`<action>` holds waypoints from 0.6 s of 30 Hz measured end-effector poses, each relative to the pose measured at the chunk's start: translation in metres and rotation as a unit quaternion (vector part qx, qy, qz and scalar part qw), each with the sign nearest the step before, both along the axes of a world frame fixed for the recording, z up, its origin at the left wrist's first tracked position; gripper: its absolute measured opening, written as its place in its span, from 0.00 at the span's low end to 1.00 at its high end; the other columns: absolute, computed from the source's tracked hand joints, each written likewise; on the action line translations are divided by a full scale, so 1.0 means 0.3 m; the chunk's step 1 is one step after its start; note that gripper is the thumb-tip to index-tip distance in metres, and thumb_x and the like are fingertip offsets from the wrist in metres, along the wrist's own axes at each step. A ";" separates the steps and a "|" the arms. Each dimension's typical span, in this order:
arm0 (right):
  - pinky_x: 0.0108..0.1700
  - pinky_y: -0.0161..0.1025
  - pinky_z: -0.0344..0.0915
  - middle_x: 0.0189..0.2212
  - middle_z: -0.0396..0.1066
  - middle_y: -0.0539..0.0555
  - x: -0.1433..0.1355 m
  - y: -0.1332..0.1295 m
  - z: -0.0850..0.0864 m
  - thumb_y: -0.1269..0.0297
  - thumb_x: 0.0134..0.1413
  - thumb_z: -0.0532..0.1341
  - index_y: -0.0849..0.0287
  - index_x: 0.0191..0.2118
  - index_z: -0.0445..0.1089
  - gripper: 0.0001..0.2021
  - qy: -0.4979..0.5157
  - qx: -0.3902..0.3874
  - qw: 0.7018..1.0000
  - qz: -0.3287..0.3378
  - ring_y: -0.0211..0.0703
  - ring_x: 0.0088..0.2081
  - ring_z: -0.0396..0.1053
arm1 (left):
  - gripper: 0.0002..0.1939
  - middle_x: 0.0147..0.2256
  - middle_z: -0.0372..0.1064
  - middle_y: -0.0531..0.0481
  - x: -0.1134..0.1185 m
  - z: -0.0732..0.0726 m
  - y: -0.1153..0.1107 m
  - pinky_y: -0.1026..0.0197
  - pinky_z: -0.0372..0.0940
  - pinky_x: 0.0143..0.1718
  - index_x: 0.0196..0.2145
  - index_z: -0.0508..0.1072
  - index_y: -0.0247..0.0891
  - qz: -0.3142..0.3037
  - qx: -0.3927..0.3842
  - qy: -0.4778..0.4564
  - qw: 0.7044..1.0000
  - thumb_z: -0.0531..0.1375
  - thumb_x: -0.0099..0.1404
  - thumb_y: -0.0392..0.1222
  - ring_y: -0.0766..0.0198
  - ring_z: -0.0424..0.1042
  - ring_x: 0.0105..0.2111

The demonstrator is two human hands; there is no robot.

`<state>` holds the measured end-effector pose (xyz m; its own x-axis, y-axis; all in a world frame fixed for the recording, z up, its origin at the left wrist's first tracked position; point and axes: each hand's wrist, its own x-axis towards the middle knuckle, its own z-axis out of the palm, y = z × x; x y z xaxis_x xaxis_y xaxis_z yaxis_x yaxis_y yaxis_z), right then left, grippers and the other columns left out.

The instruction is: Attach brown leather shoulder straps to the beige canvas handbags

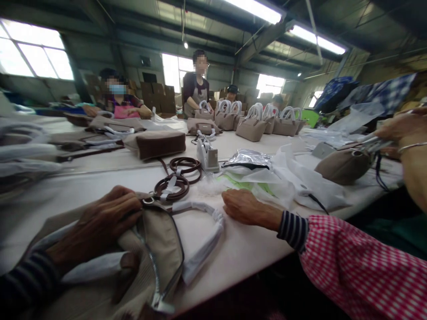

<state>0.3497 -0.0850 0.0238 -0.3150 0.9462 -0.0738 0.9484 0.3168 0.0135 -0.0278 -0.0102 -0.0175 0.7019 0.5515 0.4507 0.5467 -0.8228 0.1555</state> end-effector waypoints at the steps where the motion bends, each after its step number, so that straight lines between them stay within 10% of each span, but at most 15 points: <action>1: 0.40 0.41 0.57 0.38 0.74 0.60 -0.003 0.012 -0.017 0.70 0.64 0.53 0.60 0.37 0.69 0.07 -0.014 0.000 1.000 0.009 0.47 0.37 0.68 | 0.12 0.40 0.72 0.49 0.004 0.006 -0.007 0.53 0.64 0.50 0.37 0.72 0.41 0.007 -0.005 0.008 1.000 0.51 0.77 0.43 0.55 0.68 0.45; 8: 0.31 0.40 0.52 0.28 0.67 0.52 0.075 0.036 -0.028 0.67 0.58 0.57 0.56 0.28 0.61 0.07 0.075 -0.097 0.992 -0.037 0.43 0.29 0.60 | 0.09 0.39 0.70 0.50 0.016 0.030 -0.030 0.54 0.62 0.47 0.34 0.69 0.39 0.012 -0.011 0.021 1.000 0.54 0.75 0.37 0.56 0.66 0.45; 12: 0.30 0.36 0.57 0.26 0.66 0.49 0.092 -0.004 0.022 0.66 0.55 0.59 0.57 0.29 0.63 0.06 0.251 -0.228 0.939 -0.061 0.40 0.28 0.64 | 0.09 0.37 0.69 0.51 0.023 0.042 -0.043 0.56 0.61 0.44 0.32 0.66 0.39 0.002 -0.032 0.016 0.999 0.58 0.71 0.33 0.57 0.64 0.44; 18: 0.24 0.32 0.55 0.25 0.71 0.49 -0.062 0.101 0.086 0.66 0.54 0.61 0.59 0.32 0.68 0.03 0.374 -0.194 0.906 -0.043 0.35 0.22 0.66 | 0.10 0.36 0.69 0.51 0.032 0.039 -0.045 0.55 0.61 0.44 0.31 0.64 0.39 0.014 -0.037 0.013 0.999 0.59 0.70 0.31 0.57 0.64 0.44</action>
